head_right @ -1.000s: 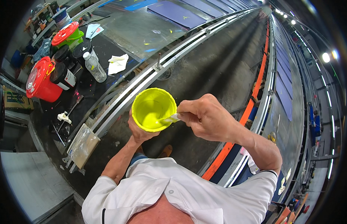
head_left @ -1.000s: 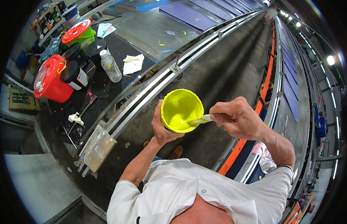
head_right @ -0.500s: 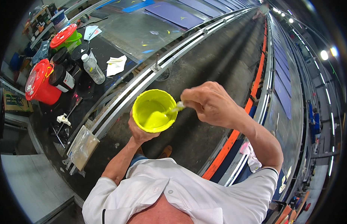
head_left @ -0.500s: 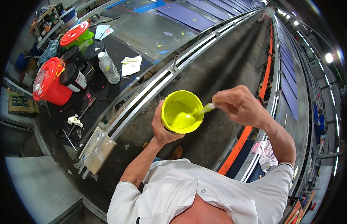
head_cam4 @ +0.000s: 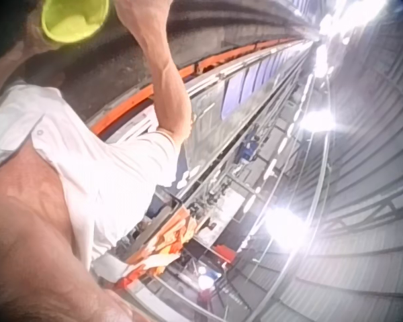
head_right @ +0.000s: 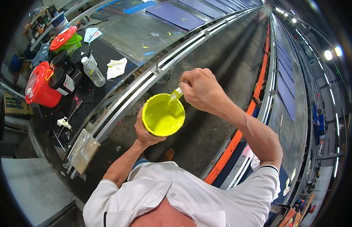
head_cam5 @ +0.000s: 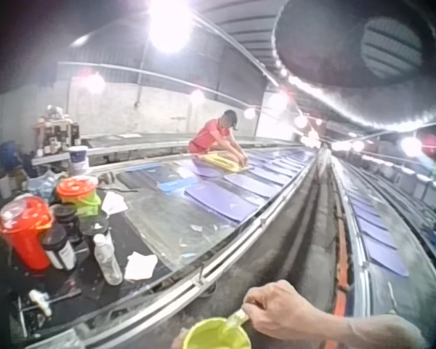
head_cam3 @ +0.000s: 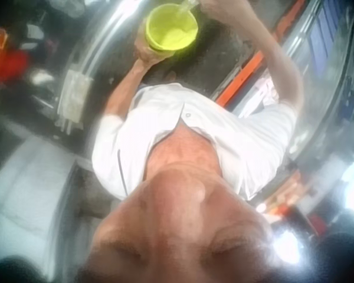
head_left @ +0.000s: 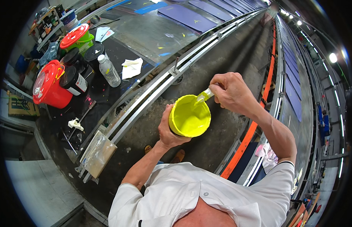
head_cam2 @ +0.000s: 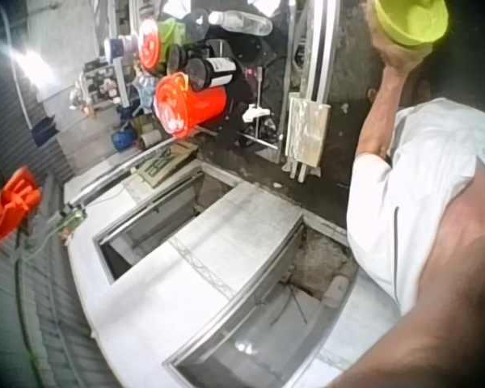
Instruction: The person receives a yellow cup containing paint, adds a clear liquid from a bottle, and stirs the mixture with a spatula. They then wipe the cup's rim with a tissue and walk along a conveyor line carrying the cup.
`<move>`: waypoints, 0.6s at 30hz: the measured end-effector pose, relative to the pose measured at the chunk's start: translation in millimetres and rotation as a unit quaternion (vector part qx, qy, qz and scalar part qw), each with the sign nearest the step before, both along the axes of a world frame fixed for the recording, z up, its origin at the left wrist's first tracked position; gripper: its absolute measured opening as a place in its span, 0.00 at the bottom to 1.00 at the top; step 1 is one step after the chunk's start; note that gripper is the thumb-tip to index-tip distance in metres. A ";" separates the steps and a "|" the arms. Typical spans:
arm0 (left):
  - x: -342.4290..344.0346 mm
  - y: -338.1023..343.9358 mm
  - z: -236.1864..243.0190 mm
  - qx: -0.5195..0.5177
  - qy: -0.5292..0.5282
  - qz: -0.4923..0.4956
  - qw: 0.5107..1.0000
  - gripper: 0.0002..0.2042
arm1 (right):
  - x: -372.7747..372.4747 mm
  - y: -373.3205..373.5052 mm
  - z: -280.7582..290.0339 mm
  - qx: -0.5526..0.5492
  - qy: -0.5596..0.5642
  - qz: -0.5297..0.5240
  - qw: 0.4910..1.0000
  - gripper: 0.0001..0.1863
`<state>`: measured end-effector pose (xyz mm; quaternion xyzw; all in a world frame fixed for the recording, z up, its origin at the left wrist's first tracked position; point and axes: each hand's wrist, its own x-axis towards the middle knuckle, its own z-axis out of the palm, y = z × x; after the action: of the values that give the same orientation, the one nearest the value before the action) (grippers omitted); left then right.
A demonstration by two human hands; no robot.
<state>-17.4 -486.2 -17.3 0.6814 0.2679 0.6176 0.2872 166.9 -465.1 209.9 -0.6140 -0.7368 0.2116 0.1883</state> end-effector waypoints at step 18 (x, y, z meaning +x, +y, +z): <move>2.7 -5.9 3.8 0.016 -0.016 -0.046 0.999 0.53 | -1.1 -11.9 25.9 0.070 -0.091 0.154 0.981 0.06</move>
<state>-14.7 -492.1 -13.4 0.6875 0.2218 0.6190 0.3082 165.8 -477.0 235.8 -0.4953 -0.8494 0.1297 0.1282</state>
